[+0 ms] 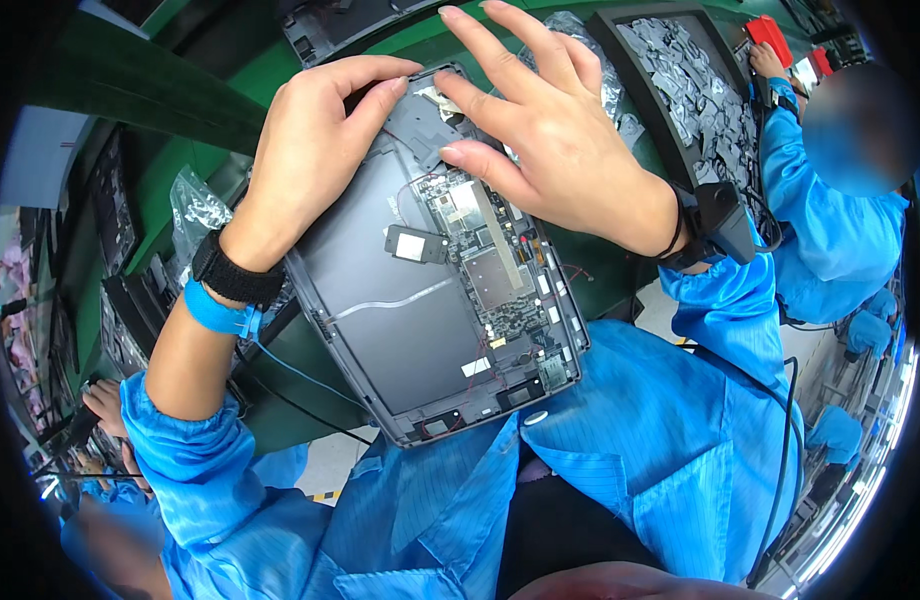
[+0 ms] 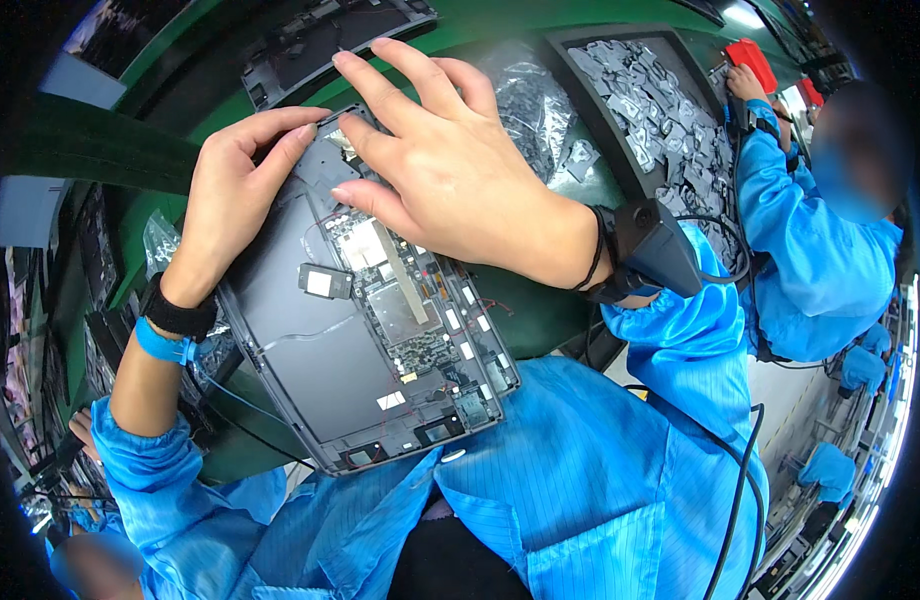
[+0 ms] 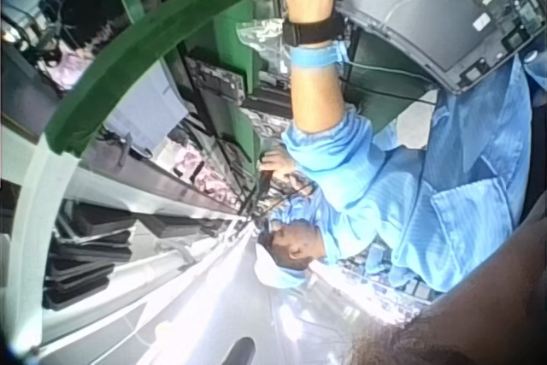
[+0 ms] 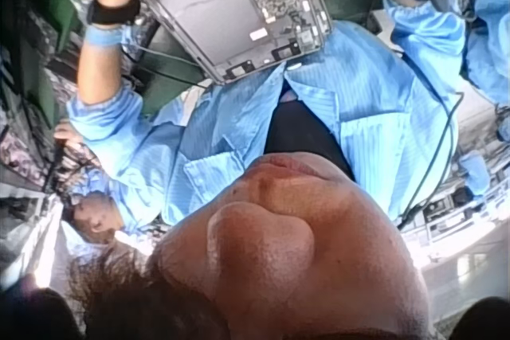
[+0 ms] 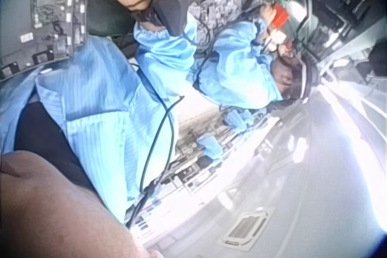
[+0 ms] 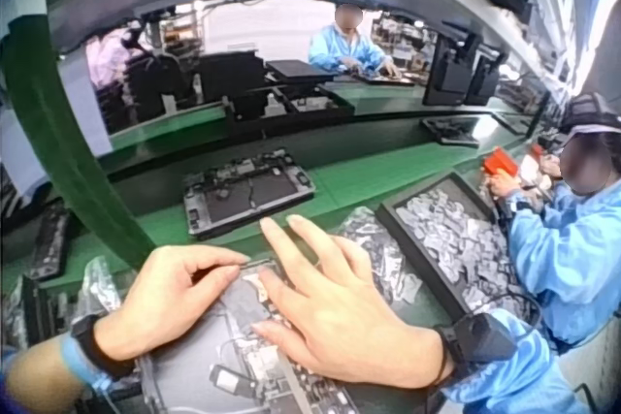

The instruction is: Assembling internal components and connecting ribbon cables in a tablet computer on an electronics assembly line.

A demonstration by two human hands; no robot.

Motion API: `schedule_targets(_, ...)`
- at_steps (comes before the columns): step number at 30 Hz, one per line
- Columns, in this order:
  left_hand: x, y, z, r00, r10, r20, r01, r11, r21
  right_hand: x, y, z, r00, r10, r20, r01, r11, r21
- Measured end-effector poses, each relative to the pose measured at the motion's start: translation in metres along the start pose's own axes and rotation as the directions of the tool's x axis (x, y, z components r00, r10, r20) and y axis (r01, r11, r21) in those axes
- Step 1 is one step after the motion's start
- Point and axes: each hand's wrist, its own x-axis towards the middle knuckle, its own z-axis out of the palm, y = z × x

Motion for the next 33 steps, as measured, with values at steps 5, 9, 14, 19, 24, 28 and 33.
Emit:
schedule_targets(5,0.001,-0.004,0.002,1.000,-0.020,-0.008,0.020,1.000,-0.008,-0.002,0.001,0.005,1.000,0.020,0.008,-0.020,1.000,0.013)
schedule_targets(9,0.004,-0.008,0.002,0.999,-0.047,0.005,0.047,0.999,-0.019,-0.001,0.005,0.012,1.000,0.029,0.007,-0.029,0.999,0.042)
schedule_targets(14,0.003,-0.010,0.006,0.996,-0.081,0.026,0.082,0.996,-0.028,-0.005,0.008,0.014,0.999,0.044,0.023,-0.045,0.997,0.055)
schedule_targets(19,0.002,-0.007,0.008,0.996,-0.088,0.032,0.088,0.996,-0.014,-0.009,0.007,0.012,0.998,0.045,0.044,-0.048,0.998,0.052)
schedule_targets(24,0.001,-0.007,0.009,0.998,-0.065,0.025,0.066,0.998,-0.004,-0.011,0.005,0.014,0.998,0.055,0.031,-0.057,0.997,0.061)
schedule_targets(28,0.002,-0.005,0.008,0.998,-0.059,0.015,0.059,0.998,-0.012,-0.007,0.005,0.008,0.998,0.058,0.029,-0.059,0.997,0.049)
schedule_targets(33,-0.003,0.000,0.006,0.999,-0.017,-0.032,0.018,0.999,0.033,-0.003,0.007,0.004,1.000,0.029,-0.001,-0.029,0.997,0.066)
